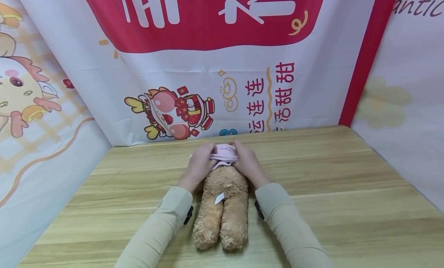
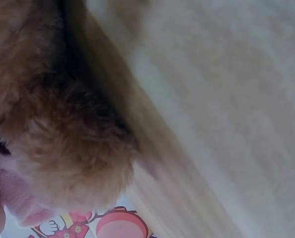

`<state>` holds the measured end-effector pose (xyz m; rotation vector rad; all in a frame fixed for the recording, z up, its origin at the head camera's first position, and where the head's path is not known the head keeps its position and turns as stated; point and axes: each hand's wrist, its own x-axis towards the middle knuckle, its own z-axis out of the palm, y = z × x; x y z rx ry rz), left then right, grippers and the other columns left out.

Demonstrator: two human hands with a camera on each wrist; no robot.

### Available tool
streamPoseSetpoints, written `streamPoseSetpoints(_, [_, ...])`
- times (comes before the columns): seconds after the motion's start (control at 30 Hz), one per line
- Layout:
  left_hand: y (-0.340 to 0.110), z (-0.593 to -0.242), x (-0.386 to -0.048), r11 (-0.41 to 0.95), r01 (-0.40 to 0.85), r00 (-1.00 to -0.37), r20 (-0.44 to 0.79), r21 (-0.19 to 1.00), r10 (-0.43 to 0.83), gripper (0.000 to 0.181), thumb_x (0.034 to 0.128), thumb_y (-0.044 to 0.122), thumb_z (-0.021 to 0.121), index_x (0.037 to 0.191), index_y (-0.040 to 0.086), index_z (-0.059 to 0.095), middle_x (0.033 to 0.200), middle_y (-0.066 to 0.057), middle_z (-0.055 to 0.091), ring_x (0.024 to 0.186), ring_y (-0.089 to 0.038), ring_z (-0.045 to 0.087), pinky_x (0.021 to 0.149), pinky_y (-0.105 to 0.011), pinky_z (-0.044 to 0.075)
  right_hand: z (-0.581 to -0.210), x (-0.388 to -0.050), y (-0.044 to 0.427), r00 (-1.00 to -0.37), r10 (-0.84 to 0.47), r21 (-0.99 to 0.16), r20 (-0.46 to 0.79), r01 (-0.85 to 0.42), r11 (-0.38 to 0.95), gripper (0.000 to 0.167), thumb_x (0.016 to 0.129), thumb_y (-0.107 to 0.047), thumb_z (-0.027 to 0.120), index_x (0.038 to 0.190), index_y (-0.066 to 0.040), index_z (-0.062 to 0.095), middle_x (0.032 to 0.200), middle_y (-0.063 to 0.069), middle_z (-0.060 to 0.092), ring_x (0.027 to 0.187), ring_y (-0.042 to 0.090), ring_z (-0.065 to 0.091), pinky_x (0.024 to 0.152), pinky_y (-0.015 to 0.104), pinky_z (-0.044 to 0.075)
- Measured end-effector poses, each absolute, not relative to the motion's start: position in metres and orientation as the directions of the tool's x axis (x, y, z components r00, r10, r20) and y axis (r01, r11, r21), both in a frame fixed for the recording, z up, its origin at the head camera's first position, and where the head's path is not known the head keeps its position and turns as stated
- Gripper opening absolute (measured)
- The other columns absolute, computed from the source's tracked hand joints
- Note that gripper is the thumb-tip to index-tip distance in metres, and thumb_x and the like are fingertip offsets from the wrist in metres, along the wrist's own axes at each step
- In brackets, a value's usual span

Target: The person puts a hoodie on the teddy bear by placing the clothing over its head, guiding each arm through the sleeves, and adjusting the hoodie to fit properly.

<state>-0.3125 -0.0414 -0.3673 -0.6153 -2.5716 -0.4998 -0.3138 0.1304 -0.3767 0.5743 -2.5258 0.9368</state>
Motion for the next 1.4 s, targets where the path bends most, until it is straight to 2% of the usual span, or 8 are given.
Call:
streamPoseSetpoints(0.27, [-0.055,-0.356,-0.307,0.789,0.506,-0.852,0.346,0.348,0.394,0.038,0.0847,0.024,0.071,0.119,0.011,0.063,0.115,-0.007,0.067,0.107,-0.024,0.063,0.093,-0.039,0.051,-0.366,-0.309,0.138,-0.874,-0.347,-0.532,0.339,-0.483,0.696,0.049,0.078,0.008,0.059,0.126,0.006,0.056,0.114,0.024,0.065,0.103,0.035,0.062,0.09,0.047,0.051])
streamPoseSetpoints(0.5, [-0.06,-0.349,-0.308,0.768,0.463,-0.886,0.242,0.443,0.394,0.032,0.0975,0.041,0.05,0.104,0.016,0.068,0.108,-0.005,0.069,0.104,-0.024,0.063,0.092,-0.041,0.05,-0.356,-0.307,0.15,-0.879,-0.442,-0.695,0.179,-0.431,0.576,0.053,0.09,-0.017,0.056,0.137,0.005,0.046,0.133,0.026,0.054,0.121,0.039,0.053,0.105,0.051,0.041])
streamPoseSetpoints(0.63, [-0.054,-0.356,-0.311,0.775,0.423,-0.906,0.24,0.469,0.35,0.021,0.0941,0.034,0.059,0.095,0.014,0.064,0.103,-0.009,0.063,0.097,-0.026,0.061,0.085,-0.042,0.05,-0.355,-0.31,0.148,-0.897,-0.418,-0.709,0.144,-0.388,0.589,0.048,0.094,-0.022,0.058,0.134,0.004,0.05,0.116,0.025,0.061,0.101,0.033,0.06,0.088,0.043,0.051])
streamPoseSetpoints(0.7, [-0.052,-0.357,-0.312,0.767,0.402,-0.916,0.233,0.5,0.328,0.02,0.0906,0.031,0.065,0.099,0.013,0.062,0.112,-0.011,0.059,0.101,-0.027,0.059,0.088,-0.043,0.05,-0.356,-0.312,0.146,-0.908,-0.394,-0.688,0.141,-0.377,0.621,0.049,0.091,-0.019,0.063,0.133,0.003,0.051,0.11,0.024,0.058,0.095,0.03,0.057,0.083,0.041,0.05])
streamPoseSetpoints(0.83, [-0.051,-0.356,-0.313,0.771,0.38,-0.925,0.216,0.511,0.313,0.038,0.0881,0.031,0.068,0.119,0.012,0.057,0.132,-0.015,0.047,0.119,-0.033,0.051,0.101,-0.048,0.044,-0.359,-0.315,0.143,-0.891,-0.402,-0.595,0.21,-0.443,0.67,0.05,0.087,-0.015,0.068,0.131,0.004,0.052,0.121,0.029,0.05,0.111,0.041,0.052,0.099,0.053,0.043])
streamPoseSetpoints(0.97, [-0.05,-0.354,-0.316,0.807,0.393,-0.92,0.189,0.442,0.344,0.055,0.0892,0.032,0.066,0.136,0.009,0.049,0.14,-0.014,0.05,0.127,-0.034,0.046,0.108,-0.046,0.038,-0.363,-0.317,0.138,-0.862,-0.414,-0.565,0.293,-0.505,0.653,0.04,0.086,-0.007,0.067,0.12,0.007,0.053,0.119,0.029,0.053,0.113,0.043,0.052,0.101,0.054,0.042])
streamPoseSetpoints(1.13, [-0.048,-0.353,-0.318,0.83,0.414,-0.909,0.209,0.372,0.36,0.041,0.09,0.027,0.066,0.126,0.01,0.057,0.128,-0.012,0.058,0.119,-0.035,0.05,0.104,-0.047,0.04,-0.366,-0.317,0.133,-0.853,-0.366,-0.543,0.372,-0.52,0.66,0.026,0.081,0.004,0.066,0.105,0.005,0.056,0.11,0.025,0.057,0.105,0.039,0.056,0.094,0.052,0.047])
streamPoseSetpoints(1.4, [-0.046,-0.362,-0.316,0.831,0.485,-0.846,0.388,0.273,0.366,0.021,0.0841,0.018,0.071,0.1,0.01,0.06,0.106,-0.009,0.062,0.105,-0.03,0.059,0.098,-0.046,0.043,-0.366,-0.315,0.129,-0.799,-0.349,-0.46,0.489,-0.577,0.675,0.022,0.069,0.016,0.06,0.083,0.0,0.056,0.091,0.016,0.059,0.085,0.03,0.055,0.077,0.044,0.048])
